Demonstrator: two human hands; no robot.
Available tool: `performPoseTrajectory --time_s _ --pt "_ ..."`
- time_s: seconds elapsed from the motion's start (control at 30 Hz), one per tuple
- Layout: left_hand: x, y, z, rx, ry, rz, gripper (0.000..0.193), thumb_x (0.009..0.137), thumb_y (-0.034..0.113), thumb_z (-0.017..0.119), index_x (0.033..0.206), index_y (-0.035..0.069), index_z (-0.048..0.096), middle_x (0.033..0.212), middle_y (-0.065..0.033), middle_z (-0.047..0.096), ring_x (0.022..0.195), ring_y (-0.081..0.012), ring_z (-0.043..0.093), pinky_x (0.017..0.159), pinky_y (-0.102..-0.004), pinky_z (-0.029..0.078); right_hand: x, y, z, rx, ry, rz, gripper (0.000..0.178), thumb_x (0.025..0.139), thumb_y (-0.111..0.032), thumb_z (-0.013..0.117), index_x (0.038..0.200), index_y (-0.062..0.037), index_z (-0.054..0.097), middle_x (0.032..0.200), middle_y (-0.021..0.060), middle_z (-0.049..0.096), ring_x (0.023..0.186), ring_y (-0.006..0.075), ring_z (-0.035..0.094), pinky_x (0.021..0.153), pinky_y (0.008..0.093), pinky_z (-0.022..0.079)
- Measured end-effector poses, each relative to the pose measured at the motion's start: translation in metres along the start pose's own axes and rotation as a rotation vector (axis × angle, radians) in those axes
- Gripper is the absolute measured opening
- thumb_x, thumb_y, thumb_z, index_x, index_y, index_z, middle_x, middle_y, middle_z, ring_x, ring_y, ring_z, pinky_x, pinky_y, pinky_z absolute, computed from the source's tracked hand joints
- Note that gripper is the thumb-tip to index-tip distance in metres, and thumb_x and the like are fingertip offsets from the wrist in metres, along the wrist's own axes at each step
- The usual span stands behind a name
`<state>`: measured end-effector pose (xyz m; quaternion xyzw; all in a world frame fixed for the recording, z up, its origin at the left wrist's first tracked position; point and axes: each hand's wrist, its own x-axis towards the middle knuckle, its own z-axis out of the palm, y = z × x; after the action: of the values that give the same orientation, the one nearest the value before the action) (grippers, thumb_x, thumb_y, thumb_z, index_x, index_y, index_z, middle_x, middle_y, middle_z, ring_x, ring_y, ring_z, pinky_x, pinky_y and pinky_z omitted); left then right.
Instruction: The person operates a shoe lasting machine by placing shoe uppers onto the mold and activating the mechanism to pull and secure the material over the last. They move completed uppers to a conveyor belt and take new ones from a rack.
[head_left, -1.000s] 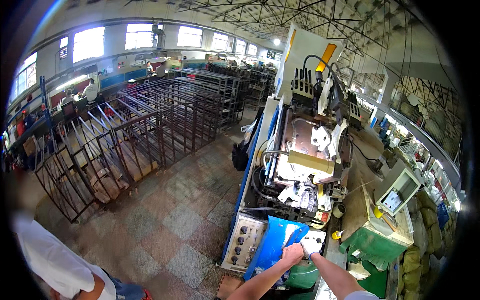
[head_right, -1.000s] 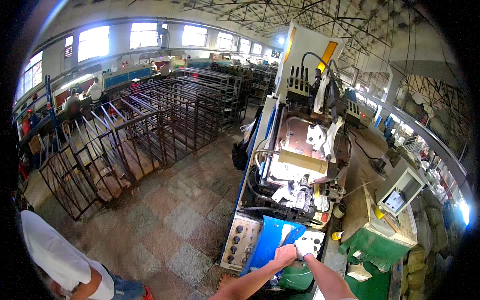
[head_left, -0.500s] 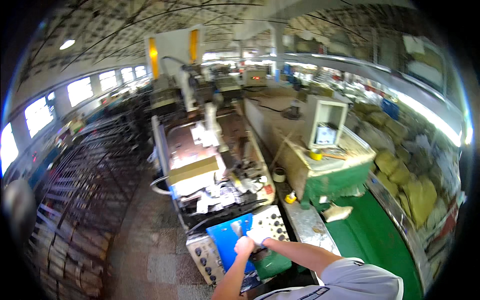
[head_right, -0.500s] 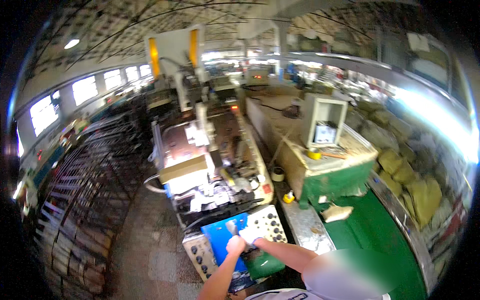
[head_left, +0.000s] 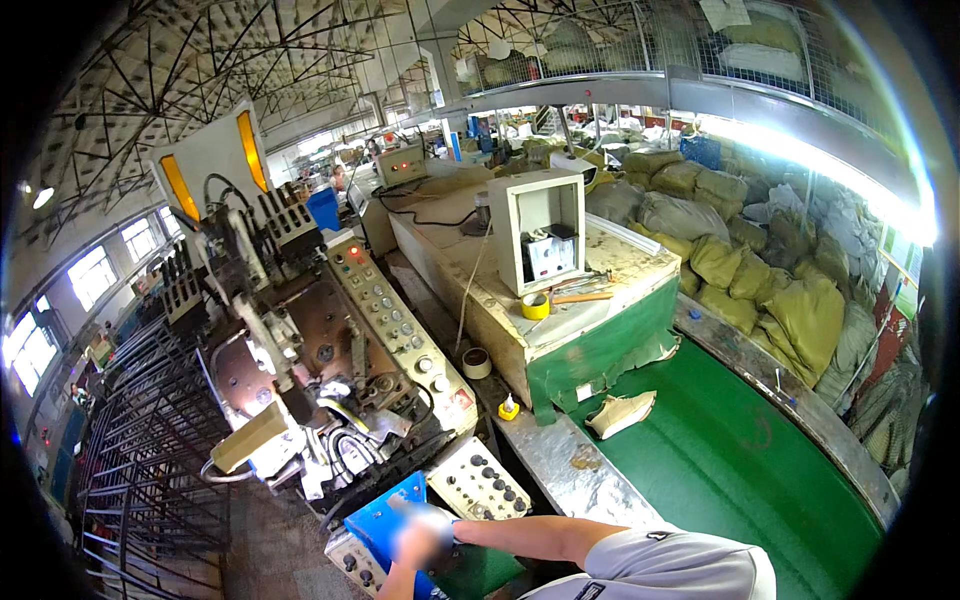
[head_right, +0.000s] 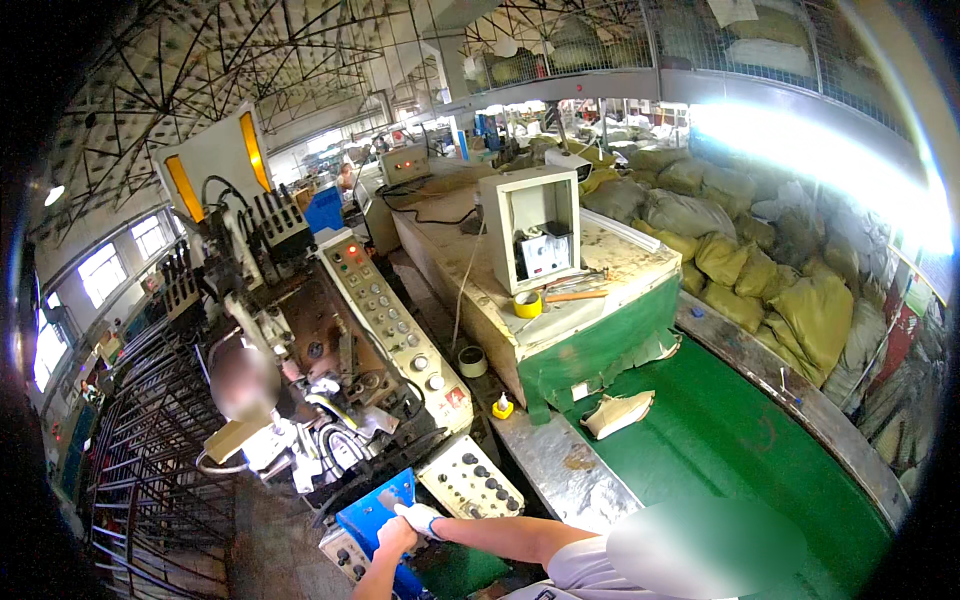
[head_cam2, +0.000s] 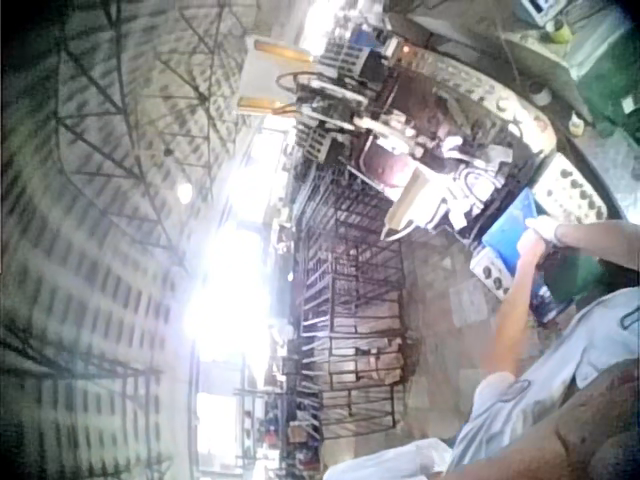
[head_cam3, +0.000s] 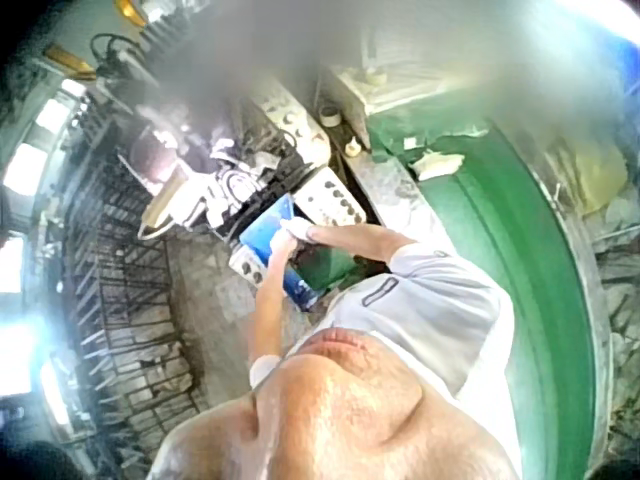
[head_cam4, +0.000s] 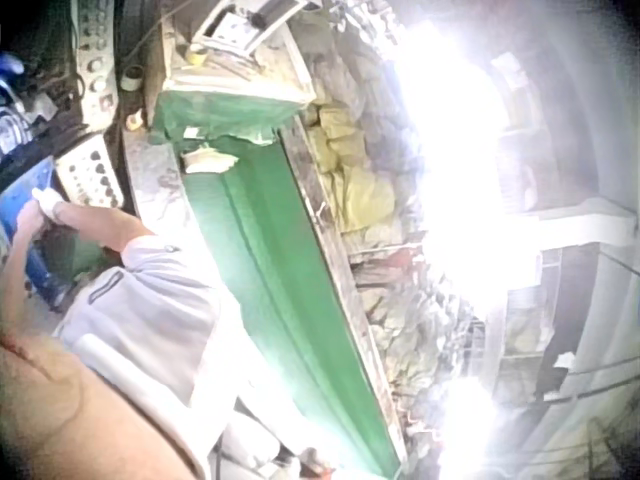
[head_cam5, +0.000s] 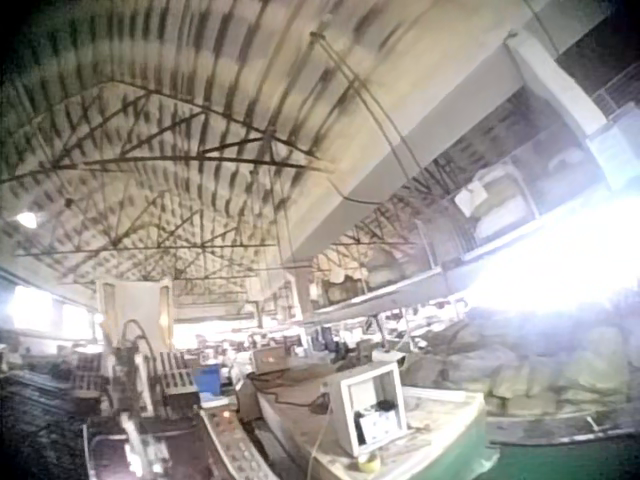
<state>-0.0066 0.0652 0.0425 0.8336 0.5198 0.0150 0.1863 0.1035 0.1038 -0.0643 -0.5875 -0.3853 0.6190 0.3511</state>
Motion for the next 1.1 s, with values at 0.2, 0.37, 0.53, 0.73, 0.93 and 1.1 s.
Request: performPoseTrajectory --time_s 0.2,0.37,0.53,0.73,0.93,1.1 --pt "0.007 0.039 0.000 -0.035 -0.114 -0.202 0.053 0.100 0.045 0.049 0.103 -0.001 0.074 0.110 -0.0264 0.071 0.102 -0.0427 0.070 0.090 -0.0516 0.055 -0.037 -0.014 -0.038 0.222 -0.160 0.006 0.058 0.099 -0.060 0.048 0.092 -0.0090 0.074 0.090 0.0084 0.073 0.075 0.0204 0.066 0.067 0.0377 0.050" --pt "0.003 0.057 -0.014 0.022 -0.147 -0.326 0.056 0.101 0.045 0.046 0.099 -0.003 0.075 0.106 -0.0271 0.072 0.103 -0.0434 0.069 0.092 -0.0503 0.054 -0.083 -0.027 -0.073 -0.142 -0.204 -0.247 0.058 0.103 -0.057 0.038 0.096 -0.0084 0.070 0.090 0.0112 0.073 0.077 0.0224 0.068 0.076 0.0379 0.050" --pt "0.020 0.021 0.031 0.069 -0.055 -0.465 0.052 0.100 0.043 0.048 0.098 -0.003 0.074 0.103 -0.0267 0.072 0.101 -0.0437 0.069 0.090 -0.0505 0.054 -0.097 -0.028 -0.088 -0.489 -0.189 -0.376 0.057 0.105 -0.054 0.030 0.113 -0.0128 0.070 0.108 0.0154 0.073 0.104 0.0367 0.067 0.089 0.0453 0.049" --pt "0.037 -0.013 0.058 0.304 -0.074 -0.166 0.041 0.099 0.037 0.046 0.088 0.008 0.072 0.092 -0.0225 0.072 0.091 -0.0424 0.070 0.079 -0.0517 0.057 -0.101 -0.022 -0.089 -0.577 -0.238 -0.394 0.071 0.100 -0.064 0.033 0.129 -0.0043 0.057 0.122 0.0280 0.066 0.116 0.0431 0.063 0.098 0.0509 0.048" --pt "0.020 -0.024 0.055 0.406 -0.106 -0.173 0.033 0.094 0.034 0.050 0.095 0.009 0.072 0.094 -0.0189 0.073 0.089 -0.0413 0.071 0.075 -0.0511 0.058 -0.164 -0.051 -0.112 -0.532 -0.384 -0.265 0.081 0.099 -0.064 0.035 0.152 -0.0037 0.042 0.153 0.0237 0.046 0.142 0.0385 0.043 0.123 0.0523 0.019" --pt "0.030 0.009 0.049 0.267 -0.060 -0.339 0.041 0.096 0.037 0.048 0.091 0.006 0.074 0.098 -0.0228 0.073 0.092 -0.0420 0.070 0.082 -0.0507 0.057 -0.173 -0.035 -0.127 -0.553 -0.292 -0.290 0.070 0.098 -0.057 0.043 0.139 -0.0018 0.053 0.134 0.0263 0.060 0.125 0.0421 0.056 0.108 0.0478 0.042"
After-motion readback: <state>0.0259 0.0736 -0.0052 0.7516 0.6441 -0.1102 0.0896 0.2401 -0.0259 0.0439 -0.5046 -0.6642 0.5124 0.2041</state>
